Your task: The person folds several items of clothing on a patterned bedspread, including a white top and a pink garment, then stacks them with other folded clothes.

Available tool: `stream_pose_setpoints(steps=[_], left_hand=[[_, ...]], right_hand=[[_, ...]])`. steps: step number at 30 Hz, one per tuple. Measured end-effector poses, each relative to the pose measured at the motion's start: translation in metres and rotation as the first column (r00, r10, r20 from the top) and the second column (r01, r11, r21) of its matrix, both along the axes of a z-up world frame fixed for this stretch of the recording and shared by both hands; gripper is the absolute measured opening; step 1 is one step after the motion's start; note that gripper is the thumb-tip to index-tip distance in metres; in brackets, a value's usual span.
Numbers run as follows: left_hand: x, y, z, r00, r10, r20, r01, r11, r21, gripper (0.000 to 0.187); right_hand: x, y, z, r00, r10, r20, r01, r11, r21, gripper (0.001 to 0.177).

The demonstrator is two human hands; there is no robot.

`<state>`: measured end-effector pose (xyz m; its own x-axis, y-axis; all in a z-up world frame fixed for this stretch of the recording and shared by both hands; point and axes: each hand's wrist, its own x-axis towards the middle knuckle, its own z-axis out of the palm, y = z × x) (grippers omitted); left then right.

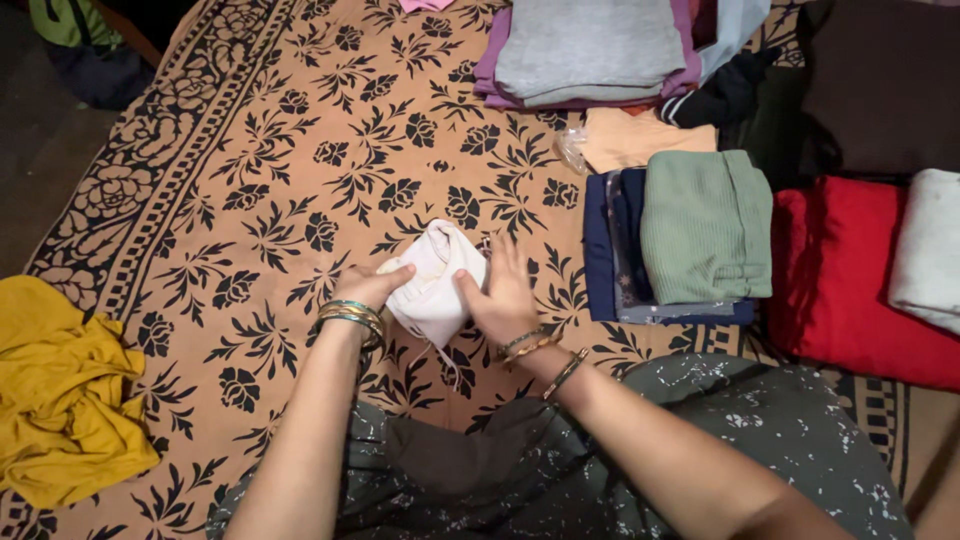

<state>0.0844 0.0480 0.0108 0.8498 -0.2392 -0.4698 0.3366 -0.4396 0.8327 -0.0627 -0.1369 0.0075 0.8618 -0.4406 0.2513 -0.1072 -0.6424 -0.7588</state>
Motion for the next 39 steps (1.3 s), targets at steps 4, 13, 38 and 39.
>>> stream_pose_setpoints(steps=[4,13,38,39], left_hand=[[-0.014,-0.010,0.016,0.997,-0.012,-0.071,-0.005,0.973,-0.230,0.054],[-0.141,-0.083,0.125,0.666,-0.416,0.618,0.185,0.896,0.404,0.037],[-0.256,-0.099,0.152,0.998,0.060,-0.020,-0.022,0.026,-0.999,0.092],[-0.263,-0.097,0.156,0.978,0.198,-0.069,-0.114,0.225,-0.968,0.090]], right_hand=[[0.009,0.017,-0.017,0.951,-0.037,-0.306,0.195,0.842,0.504,0.091],[-0.006,-0.012,0.070,0.984,-0.107,0.142,-0.177,-0.498,0.849,0.078],[-0.093,0.017,0.182,0.884,0.414,-0.218,-0.381,0.908,0.175,0.114],[-0.095,0.015,0.187,0.868,0.450,-0.209,-0.402,0.885,0.237,0.109]])
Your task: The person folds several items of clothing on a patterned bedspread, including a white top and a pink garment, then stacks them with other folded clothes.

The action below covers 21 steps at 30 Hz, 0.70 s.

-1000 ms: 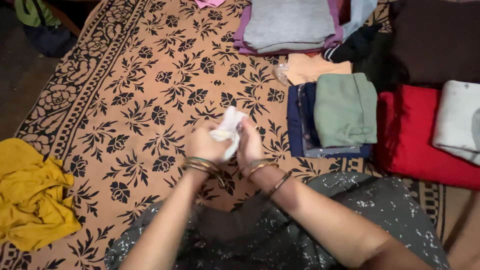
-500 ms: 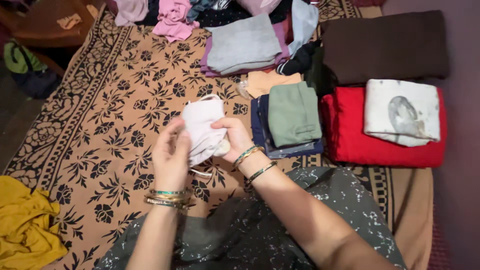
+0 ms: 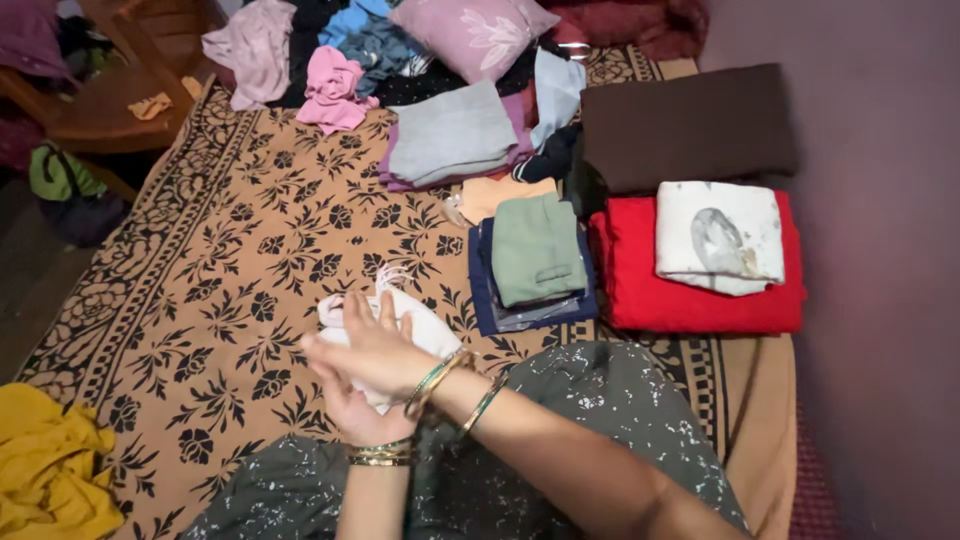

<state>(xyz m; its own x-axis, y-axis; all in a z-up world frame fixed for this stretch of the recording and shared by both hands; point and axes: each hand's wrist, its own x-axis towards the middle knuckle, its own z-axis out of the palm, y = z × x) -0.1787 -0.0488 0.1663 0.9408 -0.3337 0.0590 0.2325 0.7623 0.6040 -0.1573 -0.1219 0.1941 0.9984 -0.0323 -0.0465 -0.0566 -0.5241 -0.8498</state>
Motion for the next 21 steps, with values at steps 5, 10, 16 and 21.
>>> stream_pose_setpoints(steps=[5,10,16,21], left_hand=[[-0.013,0.008,0.019,0.991,-0.122,0.051,0.129,0.977,-0.171,0.091],[-0.014,-0.007,0.026,0.925,-0.353,0.141,0.380,0.844,-0.378,0.091],[0.018,-0.067,0.020,0.920,-0.379,-0.097,0.376,0.925,-0.048,0.072],[0.061,-0.121,0.005,0.763,-0.537,-0.360,0.646,0.647,0.405,0.047]], right_hand=[[-0.010,-0.070,0.025,0.890,-0.403,0.212,0.177,0.736,0.654,0.083],[-0.034,-0.124,0.008,0.959,-0.266,-0.102,0.284,0.919,0.273,0.055],[-0.048,-0.187,-0.015,0.986,-0.058,-0.157,0.164,0.513,0.843,0.039],[-0.053,-0.247,-0.017,0.888,-0.433,-0.157,0.419,0.619,0.664,0.037]])
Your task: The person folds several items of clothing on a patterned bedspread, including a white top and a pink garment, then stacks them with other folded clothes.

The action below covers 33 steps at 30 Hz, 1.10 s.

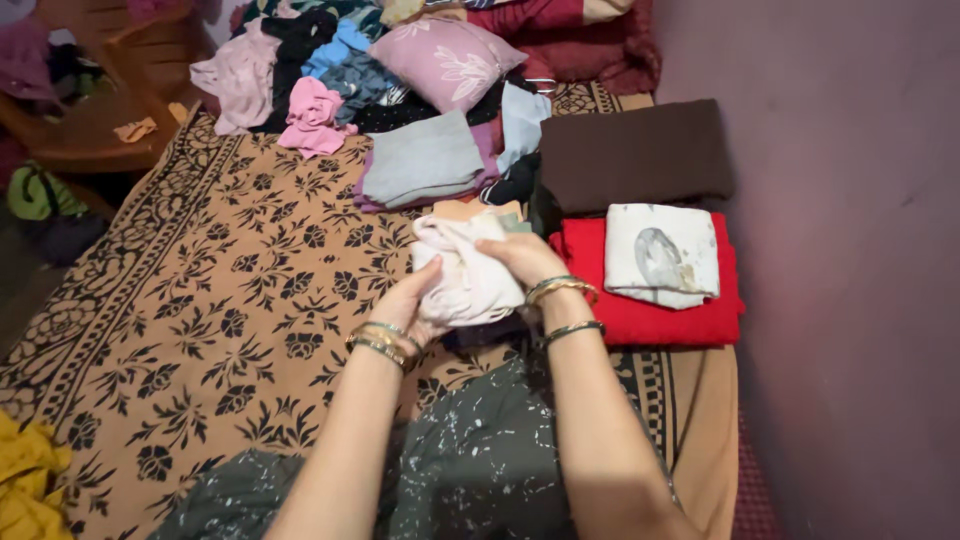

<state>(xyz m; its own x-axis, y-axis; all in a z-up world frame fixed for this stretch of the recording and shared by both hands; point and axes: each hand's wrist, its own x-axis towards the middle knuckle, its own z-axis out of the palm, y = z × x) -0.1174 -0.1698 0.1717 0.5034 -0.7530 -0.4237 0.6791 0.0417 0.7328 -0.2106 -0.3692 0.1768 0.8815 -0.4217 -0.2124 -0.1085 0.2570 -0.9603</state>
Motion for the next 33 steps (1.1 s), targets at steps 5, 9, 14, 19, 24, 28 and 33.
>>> stream_pose_setpoints(steps=[5,9,14,19,24,28,33], left_hand=[[0.044,-0.067,-0.048,0.996,-0.041,0.086,0.048,0.995,-0.092,0.042],[0.056,-0.093,-0.099,0.956,-0.045,0.289,-0.069,0.926,0.371,0.036],[0.055,-0.083,-0.103,0.982,-0.022,0.190,-0.029,0.965,0.261,0.028],[0.033,-0.075,-0.065,0.925,-0.082,0.370,-0.068,0.924,0.376,0.041],[0.019,-0.072,-0.046,0.805,-0.015,0.593,-0.336,0.812,0.477,0.049],[0.041,-0.073,-0.080,0.909,0.176,0.378,-0.353,0.807,0.474,0.050],[0.058,-0.075,-0.161,0.760,-0.019,0.650,-0.368,0.812,0.454,0.027]], right_hand=[[0.020,-0.054,-0.034,0.993,-0.063,0.104,0.045,0.984,0.171,0.040],[0.038,-0.078,-0.082,0.977,-0.201,-0.076,0.190,0.973,-0.135,0.046],[0.041,-0.083,-0.079,0.970,-0.202,-0.134,0.159,0.947,-0.278,0.051],[0.026,-0.057,-0.034,0.870,-0.398,-0.290,0.141,0.765,-0.628,0.055],[0.031,-0.040,-0.023,0.851,-0.498,0.168,0.409,0.427,-0.806,0.058],[0.023,-0.042,-0.020,0.795,-0.588,-0.151,0.215,0.505,-0.836,0.069],[0.018,-0.039,-0.002,0.742,-0.500,-0.447,0.075,0.724,-0.686,0.071]])
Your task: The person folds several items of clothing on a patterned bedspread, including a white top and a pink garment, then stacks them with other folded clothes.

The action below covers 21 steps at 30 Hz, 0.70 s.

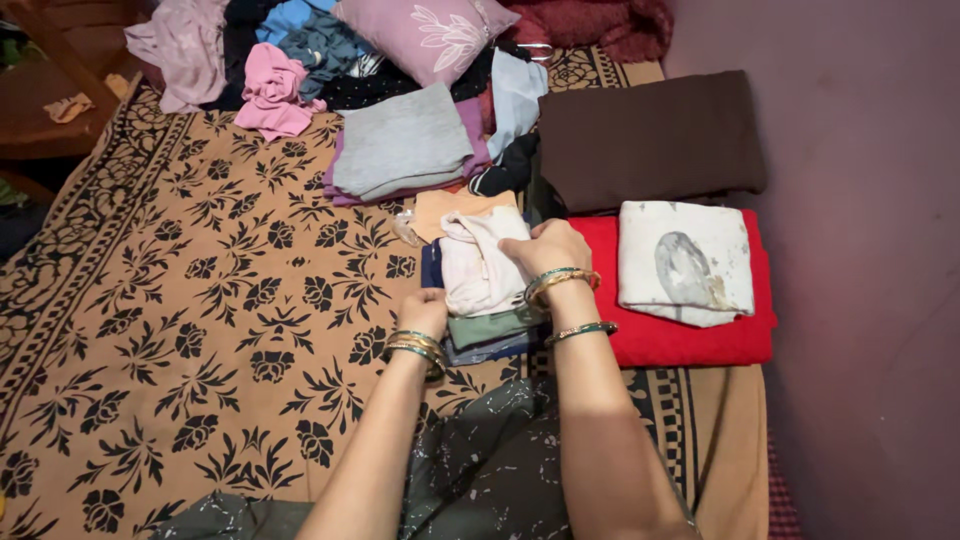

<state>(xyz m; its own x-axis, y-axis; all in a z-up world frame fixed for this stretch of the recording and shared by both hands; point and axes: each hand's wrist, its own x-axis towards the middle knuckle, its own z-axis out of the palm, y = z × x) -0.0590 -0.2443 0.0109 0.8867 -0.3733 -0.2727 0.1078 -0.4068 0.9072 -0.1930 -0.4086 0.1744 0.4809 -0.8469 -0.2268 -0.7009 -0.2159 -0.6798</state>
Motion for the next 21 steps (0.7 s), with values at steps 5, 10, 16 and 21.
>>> stream_pose_setpoints(steps=[5,10,16,21], left_hand=[[0.010,-0.001,-0.018,0.995,-0.049,-0.085,0.042,0.996,-0.075,0.029],[0.008,-0.006,0.005,0.989,-0.089,-0.120,0.090,0.996,0.006,0.039],[-0.003,-0.019,0.065,0.952,-0.061,-0.298,0.119,0.977,0.179,0.066],[-0.011,-0.025,0.090,0.916,-0.137,-0.377,0.099,0.988,-0.118,0.060]], right_hand=[[0.015,-0.006,-0.025,0.954,0.108,0.281,-0.177,0.957,0.232,0.062],[0.020,-0.029,-0.042,0.783,0.078,0.618,-0.438,0.773,0.458,0.042],[-0.011,-0.057,-0.022,0.513,-0.378,0.771,-0.618,0.460,0.637,0.046],[-0.034,-0.063,-0.001,0.300,-0.511,0.806,-0.695,0.462,0.551,0.050]])
